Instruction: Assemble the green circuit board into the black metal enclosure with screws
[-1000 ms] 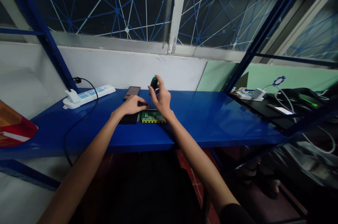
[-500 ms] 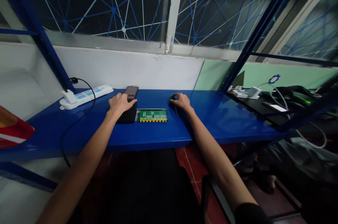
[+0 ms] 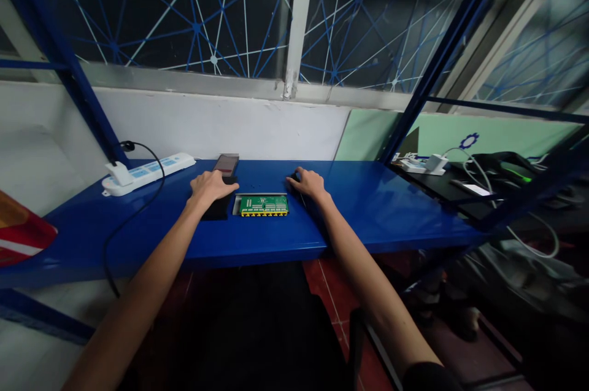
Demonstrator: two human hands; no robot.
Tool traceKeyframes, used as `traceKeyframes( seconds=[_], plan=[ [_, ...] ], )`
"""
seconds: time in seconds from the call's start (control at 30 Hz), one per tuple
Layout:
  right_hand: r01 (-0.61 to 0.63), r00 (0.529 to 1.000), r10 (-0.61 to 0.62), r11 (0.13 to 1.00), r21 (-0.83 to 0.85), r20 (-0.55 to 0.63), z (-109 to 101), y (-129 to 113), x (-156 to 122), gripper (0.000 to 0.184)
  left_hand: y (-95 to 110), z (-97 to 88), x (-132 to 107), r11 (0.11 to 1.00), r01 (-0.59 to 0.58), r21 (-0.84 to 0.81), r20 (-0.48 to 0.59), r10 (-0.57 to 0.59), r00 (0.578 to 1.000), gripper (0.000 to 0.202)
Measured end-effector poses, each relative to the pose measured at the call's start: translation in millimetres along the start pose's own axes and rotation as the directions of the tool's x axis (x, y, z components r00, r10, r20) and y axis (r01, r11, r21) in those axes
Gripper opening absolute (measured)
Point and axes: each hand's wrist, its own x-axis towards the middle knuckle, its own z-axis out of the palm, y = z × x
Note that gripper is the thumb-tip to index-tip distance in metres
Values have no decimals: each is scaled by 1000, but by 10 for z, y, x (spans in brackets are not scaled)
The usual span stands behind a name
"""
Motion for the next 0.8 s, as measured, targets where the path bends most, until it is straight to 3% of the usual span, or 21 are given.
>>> traceKeyframes(
  seconds=[0.17,0.23,0.3,0.37,0.43,0.5,0.57,0.63,0.8],
  plan=[
    [-22,995,27,999,44,-96,-43,5,-37,53,-96,-86,27,965,32,-261,-157,-75,985,62],
    [-50,977,66,995,81,-203,-81,-4,-50,52,-109,-128,40,885,-4,-466,-237,-121,964,56],
    [-53,942,101,986,156,-321,-133,-51,-74,50,-83,-160,41,667,-86,-741,-244,-148,958,51],
    [21,914,87,966,259,-396,-189,-147,-121,49,-23,-176,24,314,-123,-941,-159,-93,983,54],
    [179,902,-18,924,337,-430,-241,-286,-190,52,56,-176,-8,70,-140,-988,-140,2,990,55],
    [339,893,-161,854,395,-420,-281,-437,-267,55,137,-166,-51,-69,-150,-986,-155,80,985,55],
    [434,884,-268,777,456,-384,-304,-563,-331,57,213,-153,-97,-146,-160,-976,-178,119,977,54],
    [458,887,-336,729,510,-317,-312,-638,-368,59,281,-140,-141,-165,-163,-973,-191,166,968,55],
    [467,883,-411,716,520,-226,-290,-671,-377,76,399,-112,-207,-188,-234,-954,-267,169,949,61]
  ],
)
